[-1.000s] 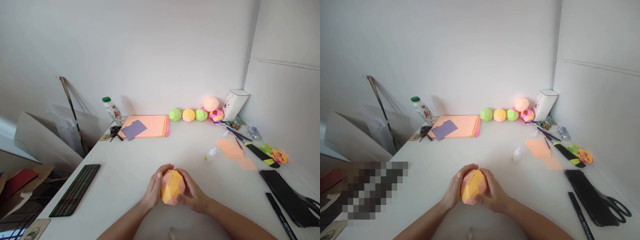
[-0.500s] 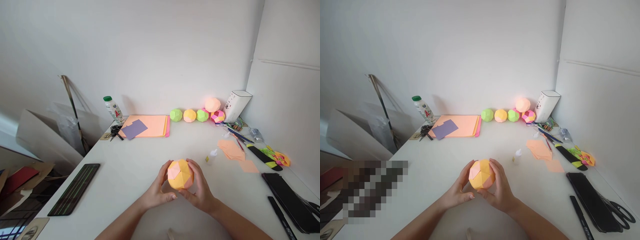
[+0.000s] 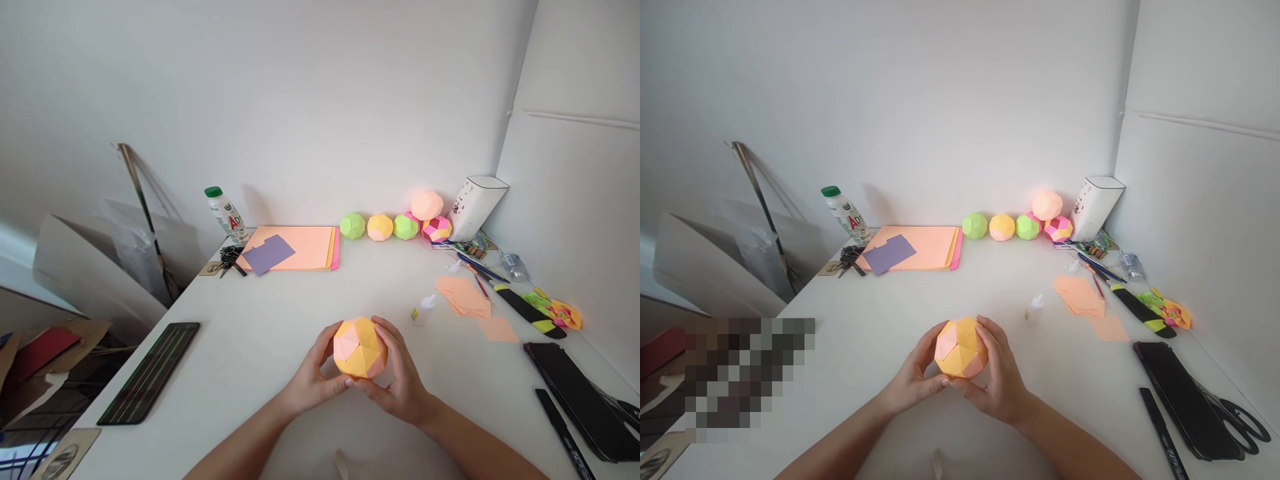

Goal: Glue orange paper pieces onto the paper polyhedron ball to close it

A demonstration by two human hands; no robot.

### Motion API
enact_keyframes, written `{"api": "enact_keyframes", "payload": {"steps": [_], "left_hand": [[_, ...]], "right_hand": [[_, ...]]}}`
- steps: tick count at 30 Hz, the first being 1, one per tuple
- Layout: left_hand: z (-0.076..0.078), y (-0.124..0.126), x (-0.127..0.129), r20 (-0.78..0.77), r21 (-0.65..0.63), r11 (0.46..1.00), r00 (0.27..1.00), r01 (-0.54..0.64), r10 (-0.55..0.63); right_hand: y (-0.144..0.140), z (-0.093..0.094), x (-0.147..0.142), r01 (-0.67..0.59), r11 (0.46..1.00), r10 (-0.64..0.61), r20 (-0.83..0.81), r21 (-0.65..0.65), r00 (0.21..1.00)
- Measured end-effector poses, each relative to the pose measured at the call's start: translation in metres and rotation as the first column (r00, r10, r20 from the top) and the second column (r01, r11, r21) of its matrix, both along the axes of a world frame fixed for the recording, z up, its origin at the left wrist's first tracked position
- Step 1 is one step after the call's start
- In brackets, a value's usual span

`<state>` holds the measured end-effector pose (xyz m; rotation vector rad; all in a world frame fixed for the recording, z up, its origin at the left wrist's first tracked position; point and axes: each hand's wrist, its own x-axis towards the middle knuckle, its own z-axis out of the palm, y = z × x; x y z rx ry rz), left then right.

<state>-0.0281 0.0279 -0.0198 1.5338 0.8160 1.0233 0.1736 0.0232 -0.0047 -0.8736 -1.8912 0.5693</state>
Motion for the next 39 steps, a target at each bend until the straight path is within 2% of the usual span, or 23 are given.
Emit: {"api": "enact_keyframes", "payload": {"steps": [7,11,15,19,23,26,31,35,37,39], "left_hand": [[0.003,0.0,0.002,-0.008,-0.006,1.0,1.0,-0.003,0.003],[-0.001,-0.001,0.001,-0.005,0.036,0.999,1.0,-0.017,0.018],[-0.004,0.003,-0.002,-0.049,0.169,0.985,0.998,-0.017,0.025],[-0.002,0.009,-0.004,-0.146,0.343,0.938,0.989,0.06,-0.01],[-0.002,0.011,-0.004,-0.16,0.399,0.913,0.987,0.085,-0.022],[-0.004,0.011,-0.004,-0.232,0.44,0.892,0.973,0.108,-0.004],[-0.005,0.01,-0.006,-0.308,0.416,0.901,0.951,0.127,0.009],[-0.005,0.008,-0.01,-0.357,0.412,0.904,0.933,0.116,0.043],[-0.004,0.007,-0.014,-0.396,0.432,0.897,0.913,0.088,0.101],[-0.003,0.008,-0.017,-0.419,0.465,0.884,0.892,0.048,0.171]], "right_hand": [[0.0,-0.003,0.002,-0.009,0.998,0.01,0.02,-0.055,1.0],[0.001,-0.006,0.004,-0.09,0.986,0.086,-0.034,-0.137,0.996],[0.001,-0.007,0.004,-0.204,0.936,0.189,-0.079,-0.288,0.979],[0.001,-0.004,0.0,-0.293,0.884,0.26,-0.139,-0.364,0.956],[0.002,-0.002,-0.002,-0.306,0.845,0.253,-0.177,-0.438,0.951],[0.002,0.0,-0.002,-0.307,0.829,0.247,-0.188,-0.468,0.951],[0.003,-0.003,-0.001,-0.329,0.804,0.265,-0.196,-0.495,0.944],[0.007,-0.01,0.004,-0.281,0.854,0.275,-0.077,-0.438,0.958],[0.01,-0.004,0.01,-0.199,0.891,0.251,0.079,-0.408,0.965],[0.011,0.011,0.019,-0.093,0.925,0.206,0.279,-0.368,0.938]]}}
